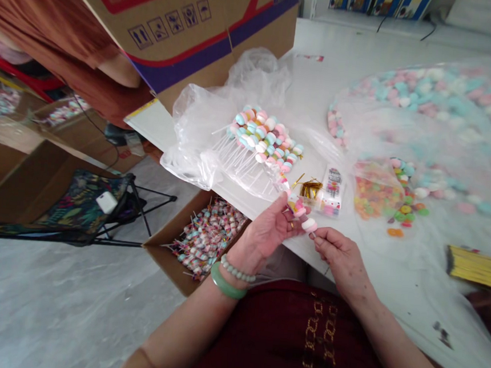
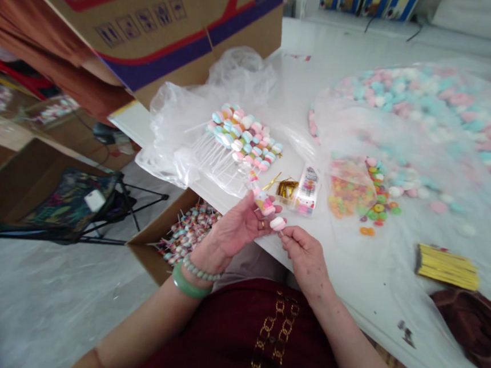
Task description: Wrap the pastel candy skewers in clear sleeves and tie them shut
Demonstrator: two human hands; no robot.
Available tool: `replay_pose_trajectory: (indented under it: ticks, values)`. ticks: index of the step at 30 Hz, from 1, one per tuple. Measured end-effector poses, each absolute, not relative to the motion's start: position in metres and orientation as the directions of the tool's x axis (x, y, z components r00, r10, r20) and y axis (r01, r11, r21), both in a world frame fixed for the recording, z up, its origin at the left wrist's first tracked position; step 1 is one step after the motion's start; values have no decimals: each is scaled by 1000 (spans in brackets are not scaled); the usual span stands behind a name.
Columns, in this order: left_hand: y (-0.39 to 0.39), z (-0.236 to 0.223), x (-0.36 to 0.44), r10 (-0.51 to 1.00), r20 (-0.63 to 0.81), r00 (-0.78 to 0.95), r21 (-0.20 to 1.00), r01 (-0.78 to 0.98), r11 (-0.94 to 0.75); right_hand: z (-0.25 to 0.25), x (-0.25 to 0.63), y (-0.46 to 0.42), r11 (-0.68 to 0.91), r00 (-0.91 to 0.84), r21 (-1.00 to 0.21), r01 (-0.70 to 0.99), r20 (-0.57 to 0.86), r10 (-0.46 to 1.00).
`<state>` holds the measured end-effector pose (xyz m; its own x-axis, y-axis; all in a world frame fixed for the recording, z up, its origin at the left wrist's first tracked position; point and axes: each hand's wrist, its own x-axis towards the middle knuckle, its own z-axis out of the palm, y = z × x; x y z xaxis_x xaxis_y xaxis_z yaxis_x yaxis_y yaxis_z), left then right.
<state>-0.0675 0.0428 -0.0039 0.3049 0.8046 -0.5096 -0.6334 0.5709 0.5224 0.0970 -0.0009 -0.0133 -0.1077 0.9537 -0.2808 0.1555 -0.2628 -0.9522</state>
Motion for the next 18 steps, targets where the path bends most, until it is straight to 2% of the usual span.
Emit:
replay_pose_trajectory:
  ticks: [3,8,11,15,18]
  values:
    - [49,-1,-79,753,-543,371,470,-609,639,-15,99,0,-276,-113,-951,142,-293,950]
    - [53,6,-79,848,-513,132,594,-659,462,-15,100,1,-242,-67,-950,197,-259,963]
    - [51,9,-71,862,-493,118,627,-638,446,-16,99,2,-218,-49,-951,218,-233,971]
    - [45,5,-58,879,-470,73,659,-633,405,-17,97,0,-115,-31,-951,287,-129,991]
    - [39,0,-49,888,-450,98,648,-648,400,-17,93,-3,45,-70,-922,386,19,997]
